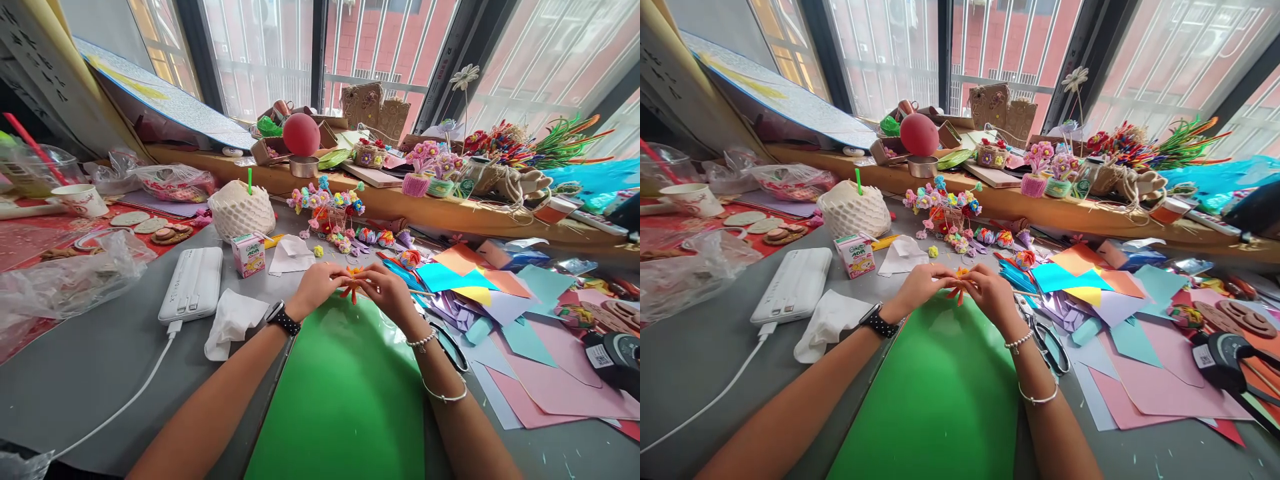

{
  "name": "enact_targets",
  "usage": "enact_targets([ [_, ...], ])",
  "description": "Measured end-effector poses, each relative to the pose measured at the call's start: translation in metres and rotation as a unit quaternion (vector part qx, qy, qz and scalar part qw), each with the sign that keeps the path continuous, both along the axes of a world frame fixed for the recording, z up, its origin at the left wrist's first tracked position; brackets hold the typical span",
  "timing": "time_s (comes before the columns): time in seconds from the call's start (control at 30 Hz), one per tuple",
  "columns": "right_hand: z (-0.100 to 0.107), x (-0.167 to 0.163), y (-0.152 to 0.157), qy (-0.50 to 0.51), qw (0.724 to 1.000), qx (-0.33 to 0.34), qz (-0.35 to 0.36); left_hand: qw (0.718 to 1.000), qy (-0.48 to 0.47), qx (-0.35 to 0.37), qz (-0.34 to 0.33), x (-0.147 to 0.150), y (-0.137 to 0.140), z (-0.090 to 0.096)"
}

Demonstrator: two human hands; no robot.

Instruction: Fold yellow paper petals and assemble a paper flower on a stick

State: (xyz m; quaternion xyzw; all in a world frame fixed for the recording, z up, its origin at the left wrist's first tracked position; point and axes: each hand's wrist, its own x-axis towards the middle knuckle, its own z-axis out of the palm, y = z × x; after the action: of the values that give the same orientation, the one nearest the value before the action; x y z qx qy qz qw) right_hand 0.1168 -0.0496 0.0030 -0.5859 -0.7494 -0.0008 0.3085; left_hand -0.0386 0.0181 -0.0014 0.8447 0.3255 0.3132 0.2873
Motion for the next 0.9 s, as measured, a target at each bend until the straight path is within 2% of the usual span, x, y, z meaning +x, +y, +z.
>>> enact_targets([
  [0.27,-0.005,0.002,0.006,0.068,0.986,-0.105,-0.110,0.991,0.061,0.115,0.023,0.004,-0.007,0.005],
  [0.43,-0.008,0.006,0.007,0.131,0.971,-0.185,-0.076,0.982,0.080,0.168,0.028,0.005,-0.010,0.004],
  [0.63,-0.010,0.009,0.008,0.128,0.974,-0.174,-0.074,0.982,0.080,0.169,0.029,0.005,-0.012,0.004],
  [0.7,-0.009,0.009,0.007,0.123,0.975,-0.164,-0.088,0.988,0.059,0.140,0.018,0.005,-0.011,0.005],
  [0.77,-0.007,0.010,0.007,0.120,0.975,-0.157,-0.100,0.997,-0.002,0.079,0.012,0.002,-0.006,0.008],
  [0.83,-0.004,0.012,0.006,0.122,0.974,-0.158,-0.103,0.994,-0.103,-0.021,0.030,-0.003,0.001,0.010],
  [0.9,0.000,0.014,0.004,0.129,0.973,-0.171,-0.079,0.964,-0.213,-0.153,0.055,-0.008,0.010,0.011],
])
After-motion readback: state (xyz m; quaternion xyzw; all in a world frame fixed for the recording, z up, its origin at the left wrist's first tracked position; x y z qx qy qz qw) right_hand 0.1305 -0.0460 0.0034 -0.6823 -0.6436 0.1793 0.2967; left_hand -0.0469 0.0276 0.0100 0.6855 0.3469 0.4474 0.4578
